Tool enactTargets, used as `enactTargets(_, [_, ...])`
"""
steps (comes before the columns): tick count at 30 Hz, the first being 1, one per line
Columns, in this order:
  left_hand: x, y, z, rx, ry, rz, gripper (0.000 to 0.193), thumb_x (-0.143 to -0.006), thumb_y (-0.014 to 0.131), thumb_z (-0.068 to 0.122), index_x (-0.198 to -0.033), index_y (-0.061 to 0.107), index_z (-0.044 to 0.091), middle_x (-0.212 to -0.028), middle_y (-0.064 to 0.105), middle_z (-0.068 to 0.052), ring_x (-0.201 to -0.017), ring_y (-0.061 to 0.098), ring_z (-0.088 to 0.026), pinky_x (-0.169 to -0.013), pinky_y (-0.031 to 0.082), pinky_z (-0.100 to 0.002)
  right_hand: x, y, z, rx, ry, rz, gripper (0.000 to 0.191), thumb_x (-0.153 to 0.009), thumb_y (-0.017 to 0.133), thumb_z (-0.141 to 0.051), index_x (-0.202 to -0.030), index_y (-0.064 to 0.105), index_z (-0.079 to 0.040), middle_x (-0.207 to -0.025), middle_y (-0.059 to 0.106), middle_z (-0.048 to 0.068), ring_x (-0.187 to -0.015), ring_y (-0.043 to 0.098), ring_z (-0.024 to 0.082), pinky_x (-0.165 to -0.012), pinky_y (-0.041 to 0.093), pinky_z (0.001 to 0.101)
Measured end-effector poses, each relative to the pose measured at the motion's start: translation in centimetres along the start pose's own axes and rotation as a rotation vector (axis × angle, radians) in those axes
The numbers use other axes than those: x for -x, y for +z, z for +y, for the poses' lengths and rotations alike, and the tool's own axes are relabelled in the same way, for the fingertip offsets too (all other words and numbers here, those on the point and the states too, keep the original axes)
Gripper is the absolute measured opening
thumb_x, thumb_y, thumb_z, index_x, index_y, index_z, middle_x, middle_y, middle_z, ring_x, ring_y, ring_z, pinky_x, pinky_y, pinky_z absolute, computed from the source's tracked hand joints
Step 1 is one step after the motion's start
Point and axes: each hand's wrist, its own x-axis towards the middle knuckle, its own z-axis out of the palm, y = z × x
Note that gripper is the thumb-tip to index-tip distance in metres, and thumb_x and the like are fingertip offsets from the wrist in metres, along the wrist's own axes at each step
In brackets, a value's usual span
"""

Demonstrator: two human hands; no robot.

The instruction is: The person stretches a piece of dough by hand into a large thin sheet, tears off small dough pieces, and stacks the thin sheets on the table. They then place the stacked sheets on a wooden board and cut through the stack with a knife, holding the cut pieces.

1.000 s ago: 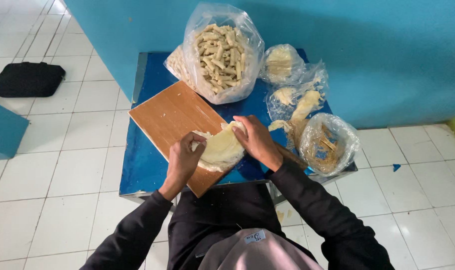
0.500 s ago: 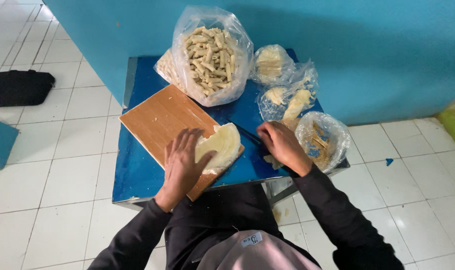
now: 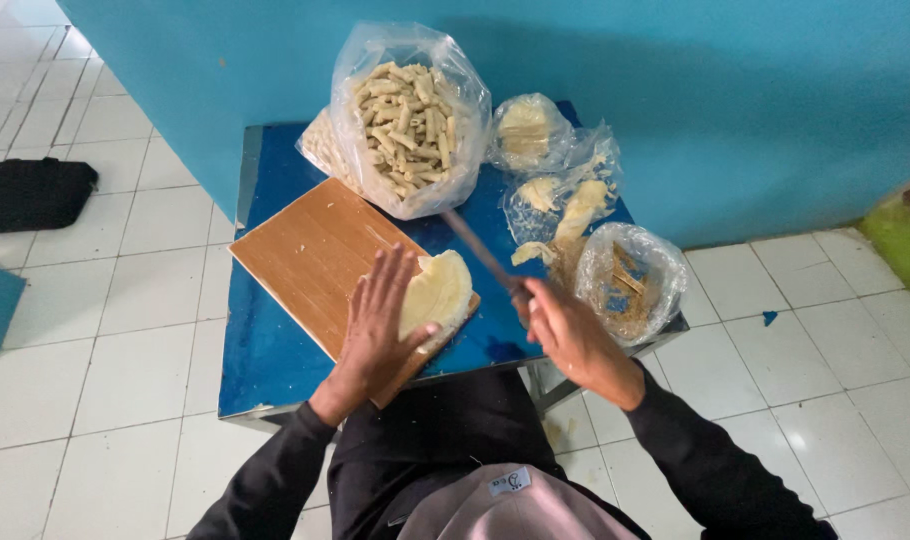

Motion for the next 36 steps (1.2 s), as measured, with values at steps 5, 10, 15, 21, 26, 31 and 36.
enactTargets(5, [-1.5, -3.7, -3.3, 0.116, -0.041, 0.081, 0.069, -0.093, 0.072, 0.018, -0.157, 0.046, 0.021, -0.173, 0.03, -0.007, -0.165, 0.013, -0.037, -0.132, 0.021, -0.055, 1.2, 2.5, -2.2, -0.031, -0.165, -0.123, 0.029, -0.105, 0.051, -0.018, -0.122, 0.051, 0.005, -0.085, 0.063, 0.015, -0.061, 0.066, 0.029, -0.06, 0.053, 0.041])
enactTargets(10, [-4.1, -4.8, -3.3, 0.003, 0.076, -0.183, 0.08, -0.072, 0.088, 0.03, -0.145, 0.055, 0.033, -0.169, 0.022, -0.005, -0.157, -0.003, -0.042, -0.121, 0.012, -0.068, 0.9, 3.5, -1.6, 0.363, -0.333, -0.068, 0.024, -0.107, 0.053, -0.018, -0.108, 0.053, 0.006, -0.085, 0.06, 0.02, -0.066, 0.062, 0.033, -0.054, 0.048, 0.0416])
enactTargets(15, [-6.0, -2.9, -2.6, -0.201, 0.1, -0.47, 0.078, -0.068, 0.084, 0.058, -0.14, 0.055, 0.049, -0.17, 0.012, -0.002, -0.153, -0.015, -0.041, -0.111, -0.005, -0.081, 1.6, 3.5, -1.8, 0.713, -0.44, -0.096, 0.028, -0.11, 0.056, -0.02, -0.114, 0.056, 0.008, -0.088, 0.063, 0.018, -0.067, 0.057, 0.024, -0.058, 0.047, 0.037])
enactTargets(21, [-6.6, -2.6, -3.4, -0.238, 0.101, -0.558, 0.079, -0.066, 0.078, 0.069, -0.139, 0.054, 0.053, -0.17, 0.014, -0.002, -0.153, -0.02, -0.04, -0.105, -0.011, -0.086, 1.5, 2.3, -1.9, 1.095, -0.953, 0.242, 0.033, -0.103, 0.067, -0.017, -0.111, 0.061, 0.015, -0.113, 0.066, 0.021, -0.073, 0.05, 0.015, -0.06, 0.048, 0.0285])
enactTargets(26, [-6.7, -2.4, -3.6, -0.265, 0.132, -0.592, 0.081, -0.065, 0.077, 0.07, -0.141, 0.053, 0.052, -0.17, 0.016, 0.0, -0.152, -0.021, -0.039, -0.1, -0.012, -0.089, 0.2, 2.6, -1.9, 1.243, -1.007, 0.298, 0.033, -0.103, 0.066, -0.021, -0.103, 0.066, 0.012, -0.109, 0.065, 0.02, -0.072, 0.051, 0.016, -0.059, 0.048, 0.0276])
enactTargets(31, [-6.6, -2.3, -3.8, -0.261, 0.162, -0.595, 0.082, -0.067, 0.072, 0.074, -0.143, 0.051, 0.052, -0.168, 0.022, 0.001, -0.153, -0.02, -0.038, -0.099, -0.014, -0.09, -1.5, 4.4, -2.0, 0.805, -0.32, -0.25, 0.034, -0.107, 0.055, -0.027, -0.104, 0.061, 0.007, -0.084, 0.069, 0.021, -0.061, 0.059, 0.02, -0.055, 0.048, 0.0329])
enactTargets(36, [-6.7, -2.2, -4.0, -0.258, 0.236, -0.552, 0.084, -0.066, 0.07, 0.077, -0.143, 0.05, 0.051, -0.167, 0.024, 0.001, -0.152, -0.019, -0.039, -0.097, -0.015, -0.09, -3.9, 5.9, -1.5, 0.749, -0.514, -0.138, 0.029, -0.106, 0.055, -0.02, -0.1, 0.056, 0.008, -0.063, 0.061, 0.013, -0.049, 0.059, 0.023, -0.043, 0.046, 0.036])
